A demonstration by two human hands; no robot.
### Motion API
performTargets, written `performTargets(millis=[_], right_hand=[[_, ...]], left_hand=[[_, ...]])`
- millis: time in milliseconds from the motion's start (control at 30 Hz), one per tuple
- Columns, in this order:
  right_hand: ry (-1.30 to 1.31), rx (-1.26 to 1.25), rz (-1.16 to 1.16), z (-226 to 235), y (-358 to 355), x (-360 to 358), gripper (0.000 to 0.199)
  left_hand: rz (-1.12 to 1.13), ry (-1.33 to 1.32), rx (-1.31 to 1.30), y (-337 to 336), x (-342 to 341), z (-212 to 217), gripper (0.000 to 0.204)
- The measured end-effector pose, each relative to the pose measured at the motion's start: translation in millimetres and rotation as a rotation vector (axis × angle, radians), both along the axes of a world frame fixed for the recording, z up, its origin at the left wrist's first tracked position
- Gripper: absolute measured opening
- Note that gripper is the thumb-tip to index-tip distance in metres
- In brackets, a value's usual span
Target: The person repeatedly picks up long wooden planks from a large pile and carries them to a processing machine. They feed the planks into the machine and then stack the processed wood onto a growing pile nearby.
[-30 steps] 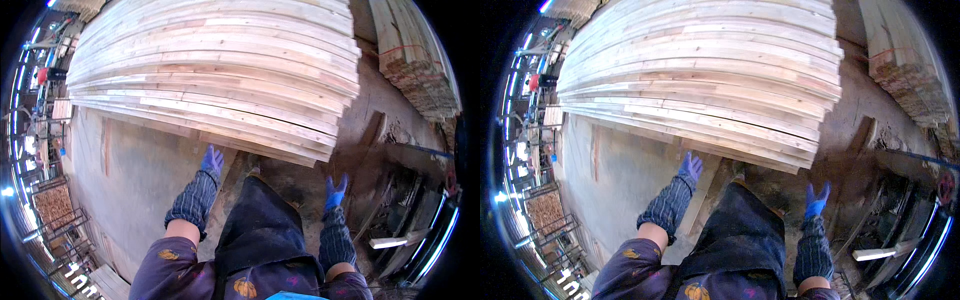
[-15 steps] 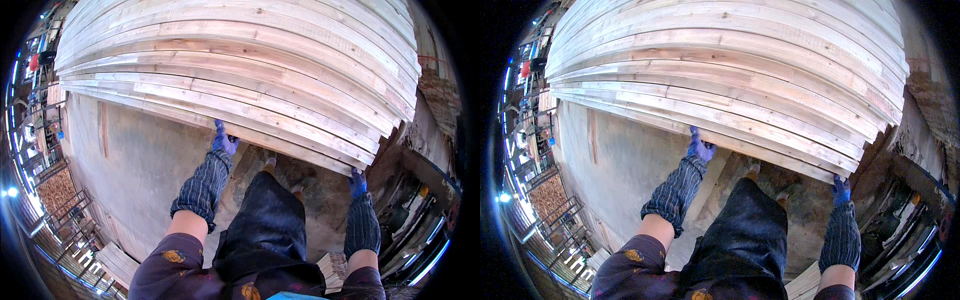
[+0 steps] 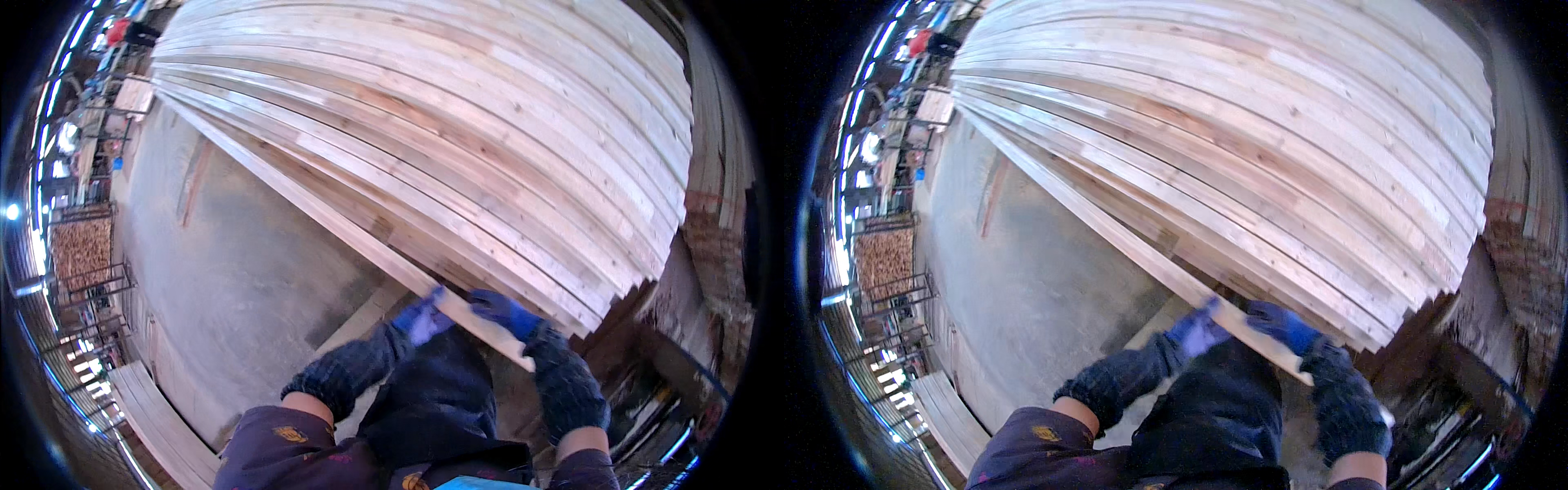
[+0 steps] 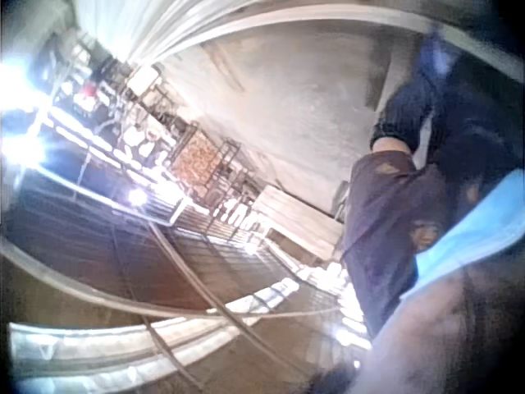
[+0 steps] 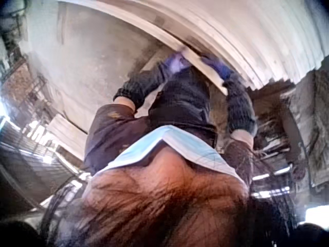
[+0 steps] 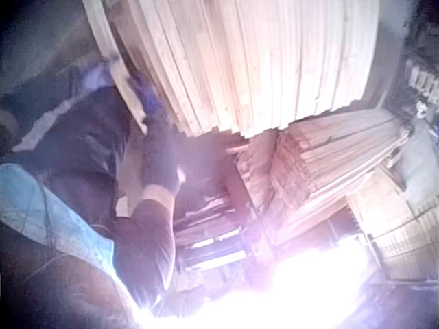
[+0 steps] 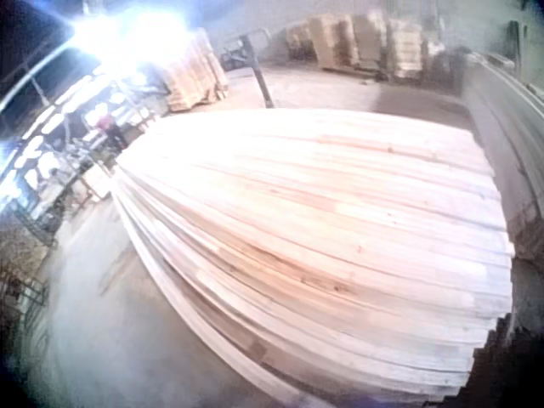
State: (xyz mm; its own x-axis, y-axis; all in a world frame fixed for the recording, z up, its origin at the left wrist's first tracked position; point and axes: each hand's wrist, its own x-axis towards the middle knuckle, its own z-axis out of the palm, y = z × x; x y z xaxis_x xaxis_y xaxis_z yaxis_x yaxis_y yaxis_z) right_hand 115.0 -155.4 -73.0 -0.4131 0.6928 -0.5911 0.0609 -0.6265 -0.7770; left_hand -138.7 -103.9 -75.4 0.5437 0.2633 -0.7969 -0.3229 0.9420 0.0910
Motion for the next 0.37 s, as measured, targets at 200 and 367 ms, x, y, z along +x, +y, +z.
performTargets(millis=[200,367], right_hand=[[-0.011,0.067,0.188,57,124,-129,0.09],[-0.057,0.243,0.256,85,64,-89,0.082]], left_hand=[[-0.812,-0.297,0.432,-22,37,132,0.041],[-1.298,-0.007,1.216,5,-1,167,0.035]])
